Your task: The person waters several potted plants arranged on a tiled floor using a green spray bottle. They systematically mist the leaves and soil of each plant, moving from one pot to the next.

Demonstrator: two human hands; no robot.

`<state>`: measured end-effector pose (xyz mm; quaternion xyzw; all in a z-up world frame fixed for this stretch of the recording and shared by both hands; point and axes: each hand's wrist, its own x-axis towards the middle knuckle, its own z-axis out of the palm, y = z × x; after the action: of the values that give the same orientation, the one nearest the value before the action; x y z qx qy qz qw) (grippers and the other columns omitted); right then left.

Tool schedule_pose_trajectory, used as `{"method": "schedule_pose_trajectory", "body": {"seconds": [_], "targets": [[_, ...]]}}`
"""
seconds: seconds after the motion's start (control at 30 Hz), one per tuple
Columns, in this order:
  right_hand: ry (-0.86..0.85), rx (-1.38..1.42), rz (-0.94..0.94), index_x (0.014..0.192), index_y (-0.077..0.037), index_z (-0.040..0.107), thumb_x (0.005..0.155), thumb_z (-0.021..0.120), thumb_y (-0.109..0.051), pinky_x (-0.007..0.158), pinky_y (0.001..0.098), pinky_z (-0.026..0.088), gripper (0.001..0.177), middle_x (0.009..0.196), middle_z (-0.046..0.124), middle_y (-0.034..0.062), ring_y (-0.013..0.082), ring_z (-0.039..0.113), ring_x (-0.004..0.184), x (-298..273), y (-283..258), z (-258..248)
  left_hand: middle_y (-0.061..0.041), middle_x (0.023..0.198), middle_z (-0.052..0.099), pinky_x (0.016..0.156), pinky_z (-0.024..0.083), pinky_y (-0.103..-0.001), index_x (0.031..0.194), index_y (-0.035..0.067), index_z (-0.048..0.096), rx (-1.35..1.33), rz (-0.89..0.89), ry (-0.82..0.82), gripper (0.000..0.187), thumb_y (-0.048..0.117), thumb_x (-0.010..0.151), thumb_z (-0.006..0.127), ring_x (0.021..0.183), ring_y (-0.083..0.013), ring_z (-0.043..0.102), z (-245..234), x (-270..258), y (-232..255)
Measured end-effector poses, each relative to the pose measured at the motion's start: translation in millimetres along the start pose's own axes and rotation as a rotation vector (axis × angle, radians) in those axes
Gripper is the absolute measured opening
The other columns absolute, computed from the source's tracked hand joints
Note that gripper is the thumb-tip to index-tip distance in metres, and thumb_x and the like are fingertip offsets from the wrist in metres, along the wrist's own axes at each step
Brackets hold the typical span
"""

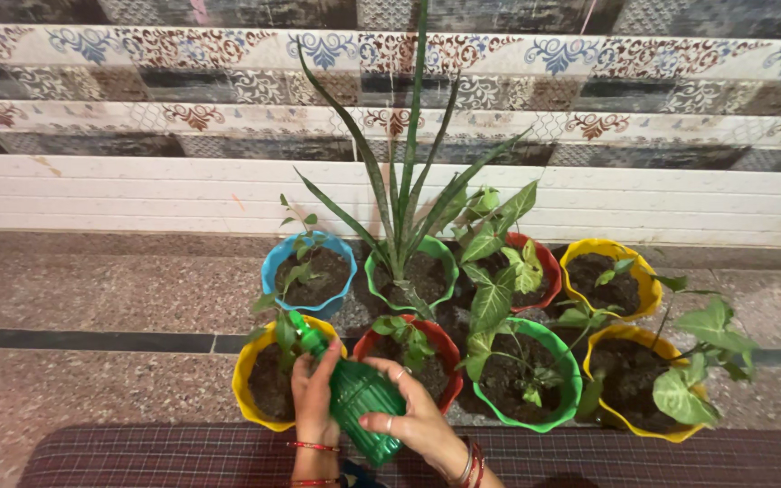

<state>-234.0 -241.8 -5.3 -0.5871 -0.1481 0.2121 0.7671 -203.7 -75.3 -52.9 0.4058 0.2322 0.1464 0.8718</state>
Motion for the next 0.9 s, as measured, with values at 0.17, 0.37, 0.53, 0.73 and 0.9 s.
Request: {"method": "schedule_pose_trajectory", "body": {"seconds": [0.17,0.37,0.53,0.73,0.9], "targets": [[-0.013,-0.062,-0.042,0.147,-0.003,0.05,0.075,0.08,-0.008,0.105,0.0282,0.049,0.078,0.13,0.062,0.007,0.0146,0.06,0.119,-2.9,11.1,-0.2,-0.006,0.085,0.068,0.061,0.051,-0.029,0.102,0.002,0.064,-0.023,0.015,0.086,0.023,0.016,0.091,0.079,0.069,-0.0145,0.064,-13.4,-1.5,-14.2],[-0.122,-0.186,-0.07,0.148,-0.003,0.049,0.075,0.082,-0.009,0.101,0.0273,0.051,0.08,0.127,0.065,0.0056,0.0133,0.063,0.113,2.4,7.7,16.3,-0.008,0.083,0.07,0.063,0.054,-0.028,0.097,0.004,0.065,-0.099,0.189,0.021,0.014,0.014,0.093,0.074,0.068,-0.0151,0.065,-36.8,-14.3,3.2],[-0.042,-0.091,0.047,0.147,-0.005,0.049,0.076,0.081,-0.008,0.098,0.0273,0.052,0.078,0.127,0.065,0.0043,0.0125,0.063,0.111,-2.9,9.5,21.4,-0.007,0.087,0.07,0.067,0.055,-0.027,0.096,0.002,0.064,-0.084,0.081,0.066,0.017,0.016,0.096,0.074,0.074,-0.014,0.066,-36.3,-10.6,-1.9],[0.01,-0.109,-0.03,0.146,-0.002,0.051,0.078,0.081,-0.006,0.101,0.0266,0.05,0.075,0.129,0.063,0.0047,0.0124,0.061,0.116,-12.2,5.4,8.4,0.0,0.091,0.067,0.064,0.053,-0.028,0.108,0.009,0.063,-0.049,0.003,0.027,0.021,0.017,0.091,0.072,0.074,-0.0125,0.066,-11.3,-23.6,-2.2],[-0.009,-0.084,-0.001,0.146,-0.002,0.05,0.077,0.08,-0.006,0.101,0.026,0.05,0.075,0.13,0.064,0.0048,0.0129,0.062,0.115,-8.2,3.3,15.9,-0.002,0.089,0.069,0.068,0.053,-0.025,0.102,0.006,0.064,-0.061,0.061,0.08,0.016,0.019,0.096,0.072,0.076,-0.0113,0.065,-32.0,-11.7,-7.6]]}}
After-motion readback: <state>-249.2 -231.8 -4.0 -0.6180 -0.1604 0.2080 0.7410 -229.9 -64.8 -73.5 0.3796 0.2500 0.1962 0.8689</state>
